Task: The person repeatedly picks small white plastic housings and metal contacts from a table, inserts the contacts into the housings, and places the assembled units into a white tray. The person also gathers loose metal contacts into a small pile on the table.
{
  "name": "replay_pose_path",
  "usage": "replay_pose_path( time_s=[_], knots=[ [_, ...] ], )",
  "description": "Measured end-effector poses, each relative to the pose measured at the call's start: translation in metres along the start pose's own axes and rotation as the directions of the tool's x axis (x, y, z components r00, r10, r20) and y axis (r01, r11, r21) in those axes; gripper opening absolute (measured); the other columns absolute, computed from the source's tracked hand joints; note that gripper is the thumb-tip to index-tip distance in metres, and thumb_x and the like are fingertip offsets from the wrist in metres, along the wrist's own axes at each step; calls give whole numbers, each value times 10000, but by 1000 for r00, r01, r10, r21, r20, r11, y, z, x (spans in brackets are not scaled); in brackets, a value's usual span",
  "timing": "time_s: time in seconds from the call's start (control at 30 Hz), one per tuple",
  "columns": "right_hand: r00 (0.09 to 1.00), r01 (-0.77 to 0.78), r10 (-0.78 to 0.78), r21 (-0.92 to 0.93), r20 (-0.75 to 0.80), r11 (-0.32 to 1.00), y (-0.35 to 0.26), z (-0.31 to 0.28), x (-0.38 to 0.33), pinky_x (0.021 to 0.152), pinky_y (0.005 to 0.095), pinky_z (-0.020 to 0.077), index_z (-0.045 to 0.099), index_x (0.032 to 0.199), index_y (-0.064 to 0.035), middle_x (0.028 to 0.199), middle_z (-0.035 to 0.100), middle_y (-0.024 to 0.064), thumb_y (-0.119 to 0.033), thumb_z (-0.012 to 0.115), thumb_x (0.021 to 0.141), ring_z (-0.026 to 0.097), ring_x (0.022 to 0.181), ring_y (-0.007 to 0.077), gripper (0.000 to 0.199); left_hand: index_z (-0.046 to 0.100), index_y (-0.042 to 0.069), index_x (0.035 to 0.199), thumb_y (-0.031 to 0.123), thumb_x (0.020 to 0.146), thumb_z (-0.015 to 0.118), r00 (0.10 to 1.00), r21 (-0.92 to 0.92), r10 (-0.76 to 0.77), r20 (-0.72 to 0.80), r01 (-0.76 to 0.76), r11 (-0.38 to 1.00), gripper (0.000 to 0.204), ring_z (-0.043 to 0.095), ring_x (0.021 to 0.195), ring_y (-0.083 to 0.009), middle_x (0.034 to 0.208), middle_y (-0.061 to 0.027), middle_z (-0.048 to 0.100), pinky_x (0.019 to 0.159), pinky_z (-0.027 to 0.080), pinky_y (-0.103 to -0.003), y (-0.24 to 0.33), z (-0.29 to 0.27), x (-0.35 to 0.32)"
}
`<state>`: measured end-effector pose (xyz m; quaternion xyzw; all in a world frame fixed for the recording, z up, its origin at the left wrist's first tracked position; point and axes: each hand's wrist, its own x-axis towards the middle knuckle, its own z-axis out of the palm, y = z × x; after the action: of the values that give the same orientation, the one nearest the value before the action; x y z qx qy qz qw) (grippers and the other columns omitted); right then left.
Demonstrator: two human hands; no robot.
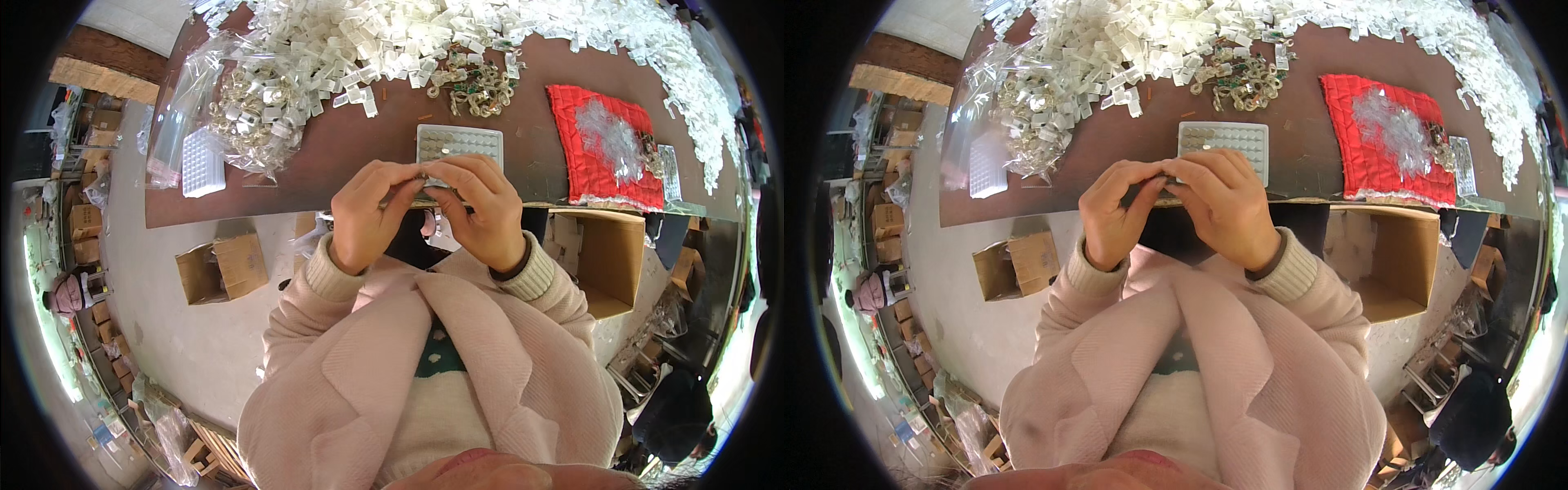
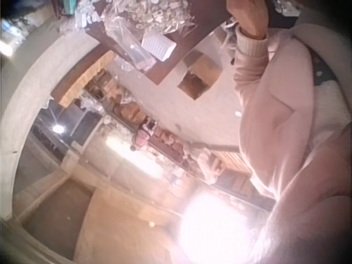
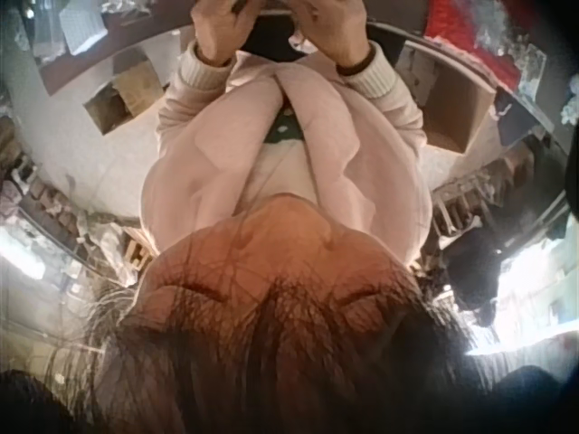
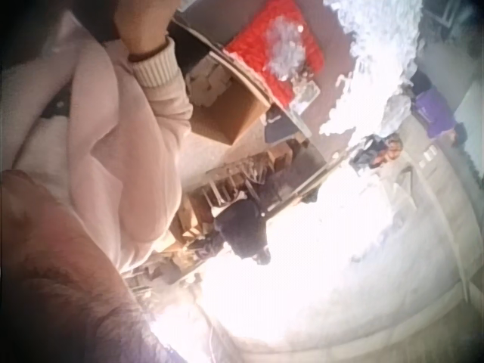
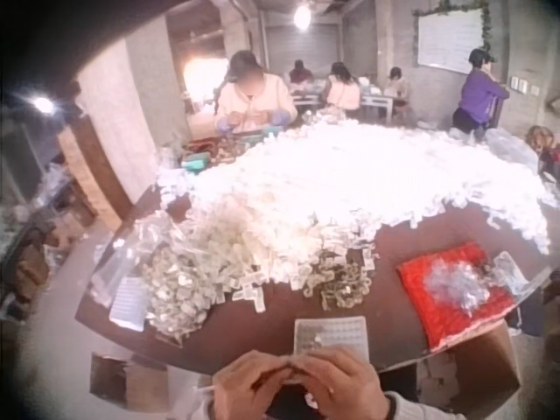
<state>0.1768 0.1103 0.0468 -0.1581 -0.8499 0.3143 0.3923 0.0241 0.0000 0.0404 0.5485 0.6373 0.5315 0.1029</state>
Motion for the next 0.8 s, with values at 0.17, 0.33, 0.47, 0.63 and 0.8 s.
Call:
replay_pose_path(
  time_s=[0.17, 0.33, 0.47, 0.63, 0.8],
  knots=[
    [992, -118, 123, 172, -17, 978, -4, -8, -2, 856, 398, 549, 729, 1012, -18, 926, 735, 92, 12, 771, 791, 695, 831, 267, 227, 705, -37, 1050, -95, 849, 721, 1000, -218, -11, -12, 8, 976, 210, 698, 814, -187, 962, -130, 709, 691, 565, -276, 11, 1, -4],
    [986, 165, -167, -60, -27, 984, -1, -12, -1, 922, 426, 557, 726, 975, -29, 901, 738, 79, 10, 770, 785, 709, 799, 229, 199, 699, -52, 1058, -98, 862, 714, 993, -99, 116, -21, -117, 988, 202, 680, 811, -182, 964, -144, 711, 711, 551, -258, 11, 3, -9],
    [970, 201, -215, -117, -116, 972, -5, -5, -3, 953, 442, 554, 718, 962, -29, 845, 734, 78, 24, 750, 781, 712, 758, 213, 191, 694, -51, 1056, -99, 868, 704, 993, -117, 91, -69, -99, 988, 195, 691, 811, -200, 968, -156, 711, 686, 562, -284, 15, 7, -14],
    [990, 54, -45, 65, -131, 996, -7, -2, -6, 971, 441, 545, 713, 1009, -27, 840, 732, 80, 16, 751, 780, 716, 765, 223, 236, 662, -67, 1108, -73, 926, 666, 991, -417, -44, -123, -12, 909, 182, 657, 780, -152, 976, -140, 711, 662, 545, -264, 14, 18, -18],
    [990, 34, -30, 26, -136, 999, -7, 1, -9, 966, 447, 534, 707, 1045, -19, 947, 726, 97, 5, 772, 782, 702, 871, 243, 272, 663, -54, 1137, -13, 976, 635, 945, -593, -325, -30, 244, 767, 169, 678, 819, -134, 972, -93, 719, 758, 568, -248, 18, 19, -23]
  ],
)
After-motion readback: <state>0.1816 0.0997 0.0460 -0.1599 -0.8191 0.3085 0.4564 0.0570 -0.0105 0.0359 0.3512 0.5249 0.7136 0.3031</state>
